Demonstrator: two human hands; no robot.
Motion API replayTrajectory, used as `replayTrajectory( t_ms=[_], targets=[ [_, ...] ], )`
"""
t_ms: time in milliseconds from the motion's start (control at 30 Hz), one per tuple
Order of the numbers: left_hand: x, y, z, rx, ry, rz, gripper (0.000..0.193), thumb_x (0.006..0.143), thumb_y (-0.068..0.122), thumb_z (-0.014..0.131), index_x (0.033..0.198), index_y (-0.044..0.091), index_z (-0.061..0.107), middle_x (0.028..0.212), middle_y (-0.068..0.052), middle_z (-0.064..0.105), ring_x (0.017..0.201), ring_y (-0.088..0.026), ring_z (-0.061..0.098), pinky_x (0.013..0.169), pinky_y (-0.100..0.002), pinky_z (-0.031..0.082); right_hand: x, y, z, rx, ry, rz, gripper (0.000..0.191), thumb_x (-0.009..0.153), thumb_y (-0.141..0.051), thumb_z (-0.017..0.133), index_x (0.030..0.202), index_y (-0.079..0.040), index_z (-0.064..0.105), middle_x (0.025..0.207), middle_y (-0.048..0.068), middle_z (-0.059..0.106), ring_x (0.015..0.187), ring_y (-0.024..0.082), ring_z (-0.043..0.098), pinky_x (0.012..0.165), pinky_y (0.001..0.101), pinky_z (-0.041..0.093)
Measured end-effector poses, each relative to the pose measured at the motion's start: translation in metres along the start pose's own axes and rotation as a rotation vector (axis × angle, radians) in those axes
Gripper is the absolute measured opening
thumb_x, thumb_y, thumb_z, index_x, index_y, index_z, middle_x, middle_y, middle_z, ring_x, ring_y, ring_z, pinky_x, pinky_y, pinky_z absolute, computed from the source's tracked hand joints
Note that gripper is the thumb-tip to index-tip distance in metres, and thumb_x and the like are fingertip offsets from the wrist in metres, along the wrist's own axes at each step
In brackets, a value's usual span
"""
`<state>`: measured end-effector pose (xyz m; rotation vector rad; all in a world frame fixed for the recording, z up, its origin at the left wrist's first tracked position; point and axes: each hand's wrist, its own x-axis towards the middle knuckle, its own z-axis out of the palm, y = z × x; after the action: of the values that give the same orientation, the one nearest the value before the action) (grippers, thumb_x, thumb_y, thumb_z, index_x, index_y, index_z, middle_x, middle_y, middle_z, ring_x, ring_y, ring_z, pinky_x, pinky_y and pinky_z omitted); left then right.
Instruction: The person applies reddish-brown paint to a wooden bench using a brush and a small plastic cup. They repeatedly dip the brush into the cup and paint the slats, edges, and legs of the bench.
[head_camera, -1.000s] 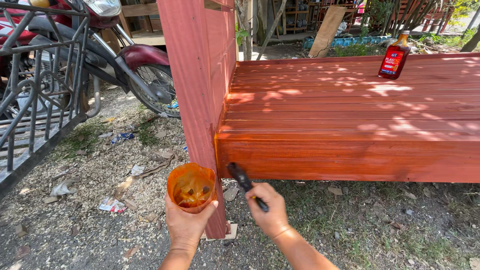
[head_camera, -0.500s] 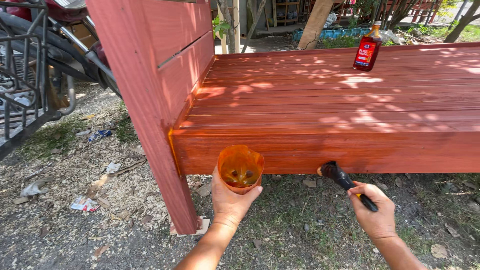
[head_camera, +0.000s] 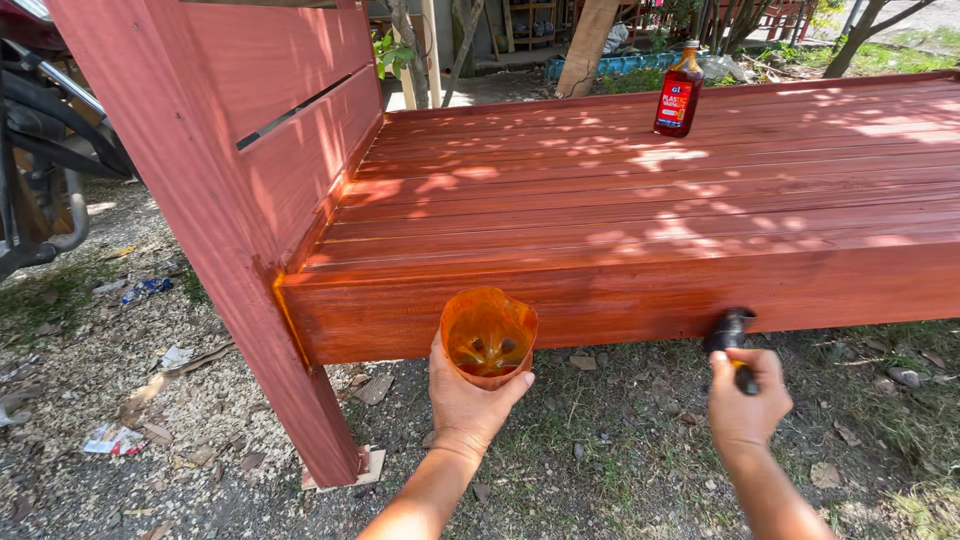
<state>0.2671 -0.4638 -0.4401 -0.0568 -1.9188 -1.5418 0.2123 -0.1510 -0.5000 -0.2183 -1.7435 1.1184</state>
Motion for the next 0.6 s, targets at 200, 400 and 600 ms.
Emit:
replayTrajectory(
  t_ms=[200,400,600],
  targets=[
    [0.017,-0.001,-0.049,-0.078,0.024,0.048,0.101,0.053,0.013,0.096,0.138,0.005,0.041,0.129,-0.011,0.060,0.122,-0.024,0.063,0.106,-0.036,0.051,-0.099,-0.084,0.066,0.198,-0.077,0.047,0.014,0.090,-0.008,0.077,0.098,-0.007,0.065,0.092,0.003,0.065,0.081,0.010,0.059,0.073,0.0260,0.050],
    [0.023,-0.015,-0.121,-0.080,0.117,0.061,0.101,0.056,0.014,0.094,0.141,0.005,0.041,0.133,-0.012,0.058,0.124,-0.024,0.061,0.107,-0.036,0.050,-0.177,-0.153,0.106,0.249,-0.214,0.033,0.017,0.084,-0.007,0.078,0.093,-0.007,0.063,0.089,0.005,0.066,0.078,0.013,0.062,0.072,0.0294,0.051],
    [0.026,-0.029,-0.180,0.109,0.249,-0.053,0.096,0.053,0.014,0.097,0.134,0.005,0.046,0.129,-0.011,0.063,0.118,-0.022,0.065,0.104,-0.035,0.052,-0.229,-0.208,0.144,0.495,-0.518,0.005,0.015,0.081,-0.002,0.077,0.091,-0.006,0.067,0.097,0.007,0.076,0.084,0.016,0.071,0.077,0.0292,0.055]
  ],
)
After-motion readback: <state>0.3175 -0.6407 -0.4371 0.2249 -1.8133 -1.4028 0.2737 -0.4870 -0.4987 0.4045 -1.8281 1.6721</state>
